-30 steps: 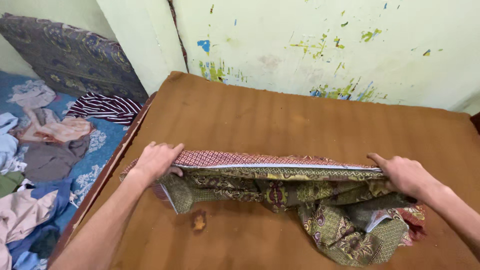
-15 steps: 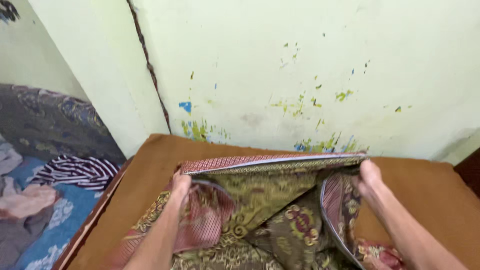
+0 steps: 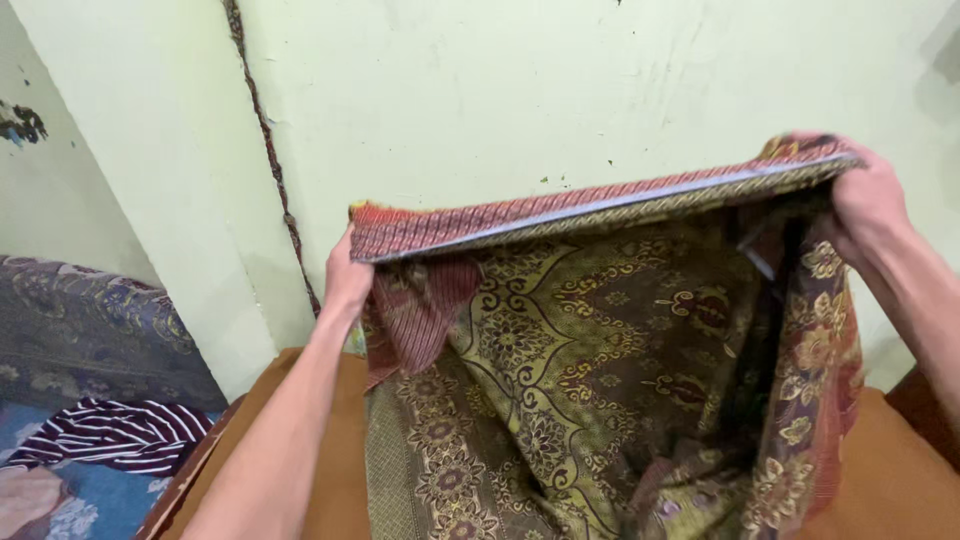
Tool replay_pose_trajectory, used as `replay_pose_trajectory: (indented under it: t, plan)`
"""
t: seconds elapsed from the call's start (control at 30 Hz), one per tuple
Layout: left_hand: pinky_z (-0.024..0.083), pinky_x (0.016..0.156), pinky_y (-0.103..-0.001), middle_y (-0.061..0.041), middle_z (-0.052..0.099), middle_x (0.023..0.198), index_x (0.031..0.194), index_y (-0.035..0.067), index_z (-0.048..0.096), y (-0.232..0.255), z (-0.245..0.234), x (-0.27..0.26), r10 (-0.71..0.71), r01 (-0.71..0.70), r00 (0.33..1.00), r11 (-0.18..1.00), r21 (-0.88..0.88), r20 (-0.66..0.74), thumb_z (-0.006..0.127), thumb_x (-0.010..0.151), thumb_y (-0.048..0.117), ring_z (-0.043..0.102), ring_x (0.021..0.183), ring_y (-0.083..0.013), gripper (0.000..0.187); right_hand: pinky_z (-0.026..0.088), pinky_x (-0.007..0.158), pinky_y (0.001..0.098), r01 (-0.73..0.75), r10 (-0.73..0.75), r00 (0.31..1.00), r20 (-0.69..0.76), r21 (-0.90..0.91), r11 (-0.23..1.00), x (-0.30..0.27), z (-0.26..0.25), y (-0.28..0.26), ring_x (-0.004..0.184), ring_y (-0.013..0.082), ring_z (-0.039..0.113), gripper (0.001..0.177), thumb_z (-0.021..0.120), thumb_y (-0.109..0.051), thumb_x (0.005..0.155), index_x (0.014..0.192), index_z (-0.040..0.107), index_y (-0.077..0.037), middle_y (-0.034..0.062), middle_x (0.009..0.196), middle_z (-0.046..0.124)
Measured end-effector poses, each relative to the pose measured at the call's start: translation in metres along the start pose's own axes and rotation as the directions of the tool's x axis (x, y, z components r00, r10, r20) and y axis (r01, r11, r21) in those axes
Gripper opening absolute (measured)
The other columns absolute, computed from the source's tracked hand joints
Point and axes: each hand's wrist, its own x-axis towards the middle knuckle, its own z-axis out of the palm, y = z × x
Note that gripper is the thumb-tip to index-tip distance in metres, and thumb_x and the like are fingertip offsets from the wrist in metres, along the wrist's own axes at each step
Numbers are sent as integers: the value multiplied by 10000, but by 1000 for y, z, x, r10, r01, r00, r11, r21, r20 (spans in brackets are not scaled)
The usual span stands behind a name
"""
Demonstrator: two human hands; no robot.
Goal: The person spreads a patterned bedsheet over a mattress by hand, aligning the edges and smoothing it across the surface.
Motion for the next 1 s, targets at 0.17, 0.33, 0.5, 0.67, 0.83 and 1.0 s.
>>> replay_pose_trajectory:
  t: [0.17,0.33,0.5,0.67,0.83,1.0]
  plan:
    - [531,941,-368,-168,782,1113,1262,72,697,-60,-85,-100,-192,97,951,929,357,241,590,842,37,729,1055,-250,435,517,566,435,-129,352,935,-37,-961,243,-101,-42,42,563,278,565,491,582,-61,914,1394,686,-55,250,804,750]
    - [539,1003,-440,-174,738,1160,1263,208,716,-76,-146,-234,-479,77,818,639,765,318,624,756,-1,681,1140,-350,556,632,715,393,127,553,826,110,-992,8,-259,-100,164,714,251,735,423,649,-236,802,1195,755,-123,127,832,781]
    - [509,1070,-426,-73,691,1276,1355,332,634,-65,-178,-310,-641,-50,697,402,914,320,673,798,44,645,1226,-284,628,595,927,418,150,829,559,26,-986,-70,-415,-144,226,1023,293,718,360,744,-330,773,1086,790,-160,122,1028,741]
    - [513,1099,-379,20,694,1304,1366,431,620,-69,-194,-342,-740,-98,533,427,899,410,589,797,-55,651,1255,-210,749,579,946,424,54,893,448,-45,-996,-77,-452,-88,165,1050,291,705,366,760,-329,776,1115,763,-190,110,1042,730]
    - [484,1159,-374,16,719,1350,1328,384,692,-58,-191,-360,-614,-88,635,544,834,468,630,791,-16,628,1320,-225,672,563,965,429,-1,875,484,-8,-1000,-9,-542,-89,181,1076,289,693,381,777,-327,780,1144,737,-219,98,1055,718]
    - [39,1287,-588,-59,64,1731,1632,304,148,7,-120,-369,-863,-301,293,324,897,411,865,799,491,2,1610,-292,1115,547,983,435,0,742,662,105,-990,140,-551,4,144,1102,288,680,404,793,-325,784,1172,710,-249,86,1069,706]
